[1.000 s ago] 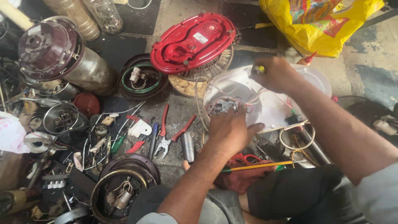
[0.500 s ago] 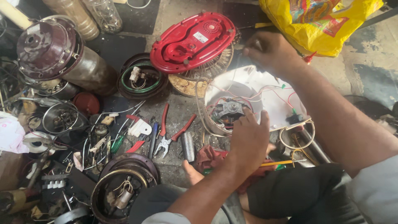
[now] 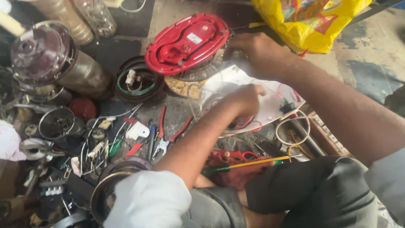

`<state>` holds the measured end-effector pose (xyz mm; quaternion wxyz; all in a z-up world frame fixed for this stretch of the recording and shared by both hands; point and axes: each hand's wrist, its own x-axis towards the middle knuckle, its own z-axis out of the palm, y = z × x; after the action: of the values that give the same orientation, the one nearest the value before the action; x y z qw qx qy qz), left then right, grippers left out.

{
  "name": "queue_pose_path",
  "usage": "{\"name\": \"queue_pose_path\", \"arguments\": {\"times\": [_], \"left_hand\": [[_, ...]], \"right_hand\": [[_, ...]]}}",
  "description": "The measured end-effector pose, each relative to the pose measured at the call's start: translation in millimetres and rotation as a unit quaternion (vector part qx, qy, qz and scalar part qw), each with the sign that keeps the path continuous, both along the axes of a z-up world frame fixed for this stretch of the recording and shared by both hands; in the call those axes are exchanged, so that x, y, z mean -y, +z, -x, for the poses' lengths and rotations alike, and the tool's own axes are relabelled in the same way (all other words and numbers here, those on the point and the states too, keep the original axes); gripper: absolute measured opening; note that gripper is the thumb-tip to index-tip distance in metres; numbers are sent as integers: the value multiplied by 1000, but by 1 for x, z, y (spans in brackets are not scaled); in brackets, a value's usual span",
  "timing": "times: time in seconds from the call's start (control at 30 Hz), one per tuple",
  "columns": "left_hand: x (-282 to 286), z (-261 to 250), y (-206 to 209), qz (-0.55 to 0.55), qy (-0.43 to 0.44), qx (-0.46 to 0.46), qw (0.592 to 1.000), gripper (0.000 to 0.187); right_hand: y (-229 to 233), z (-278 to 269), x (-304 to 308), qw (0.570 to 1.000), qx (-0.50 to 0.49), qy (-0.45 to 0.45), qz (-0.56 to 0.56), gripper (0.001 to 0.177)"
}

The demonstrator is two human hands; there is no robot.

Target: The person repairs an appliance by using a screwdriver and pliers to manipulate internal wiring and components.

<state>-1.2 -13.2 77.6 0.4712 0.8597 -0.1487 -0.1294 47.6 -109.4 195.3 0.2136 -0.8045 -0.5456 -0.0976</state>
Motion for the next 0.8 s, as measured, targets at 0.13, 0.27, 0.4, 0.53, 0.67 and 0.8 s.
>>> {"name": "queue_pose_path", "arguments": {"times": [0.13, 0.27, 0.4, 0.53, 0.67, 0.8], "left_hand": [[-26, 10, 0, -135, -114, 259, 950, 35], [-32, 21, 8, -202, -169, 472, 841, 11], [-17, 4, 4, -229, -131, 355, 897, 25], [20, -11, -4, -217, 138, 122, 959, 43], [44, -10, -2, -159, 169, 90, 969, 41], [35, 23, 15, -111, 40, 192, 974, 65]], "right_hand": [[10, 0, 12, 1000, 24, -4, 12, 16], [5, -2, 17, 1000, 6, -6, -9, 16], [-1, -7, 22, 1000, 4, -4, -20, 18], [-2, -11, 22, 1000, -11, -17, -10, 19], [-6, -13, 20, 999, -32, -37, -12, 19], [-15, -17, 24, 999, -32, -31, 3, 18]]}}
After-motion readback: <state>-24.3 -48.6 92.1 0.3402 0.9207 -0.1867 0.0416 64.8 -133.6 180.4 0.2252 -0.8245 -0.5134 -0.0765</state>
